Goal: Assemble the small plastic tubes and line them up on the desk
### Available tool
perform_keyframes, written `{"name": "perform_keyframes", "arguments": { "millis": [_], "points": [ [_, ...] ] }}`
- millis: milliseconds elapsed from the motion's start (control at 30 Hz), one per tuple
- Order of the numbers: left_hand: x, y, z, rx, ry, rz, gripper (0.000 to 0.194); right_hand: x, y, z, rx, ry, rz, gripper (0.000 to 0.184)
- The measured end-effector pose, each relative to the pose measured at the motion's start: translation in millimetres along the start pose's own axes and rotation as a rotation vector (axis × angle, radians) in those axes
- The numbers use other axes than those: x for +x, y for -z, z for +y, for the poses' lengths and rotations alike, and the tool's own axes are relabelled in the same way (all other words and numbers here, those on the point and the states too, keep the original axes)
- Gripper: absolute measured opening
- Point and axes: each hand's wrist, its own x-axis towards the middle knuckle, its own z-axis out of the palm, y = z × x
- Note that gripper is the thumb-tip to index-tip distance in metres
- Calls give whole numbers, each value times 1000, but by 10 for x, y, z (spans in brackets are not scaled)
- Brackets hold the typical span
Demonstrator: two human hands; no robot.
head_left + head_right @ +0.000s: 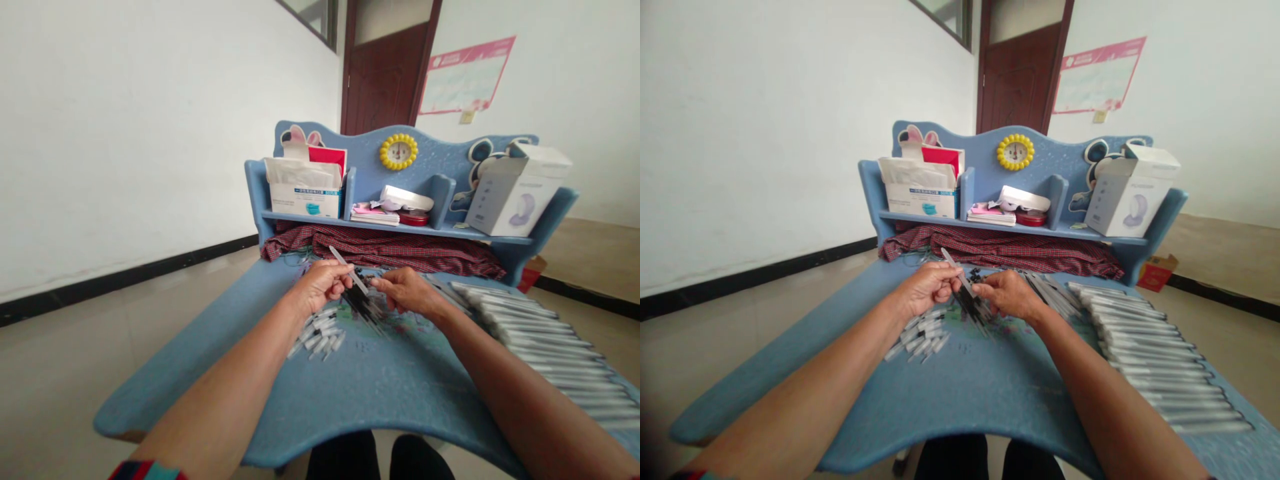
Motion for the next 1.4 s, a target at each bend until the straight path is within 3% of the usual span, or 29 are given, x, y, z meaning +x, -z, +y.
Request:
{"name": "perform_keyframes", "arguments": {
  "millis": [67,200,367,500,667,767,1033,1400],
  "points": [
    [6,38,19,-25,-21,42,18,24,54,97,-205,-95,60,40],
    [34,129,20,-48,-50,100,18,64,88,251,-668,-258,76,20],
    [69,211,-1,-68,-65,150,17,93,32,277,-737,-309,14,19],
    [76,255,8,-96,-35,200,17,52,45,214,-614,-209,24,16],
    [78,296,19,-144,-23,257,18,-64,42,76,-89,-16,-48,14],
    [77,309,20,-151,-22,297,21,-94,-8,16,101,34,-96,10],
    [85,338,28,-157,-22,369,22,-97,-55,-23,153,51,-87,10],
    [89,262,-25,-46,-47,268,21,-110,-59,-53,182,29,-87,9]
  ]
}}
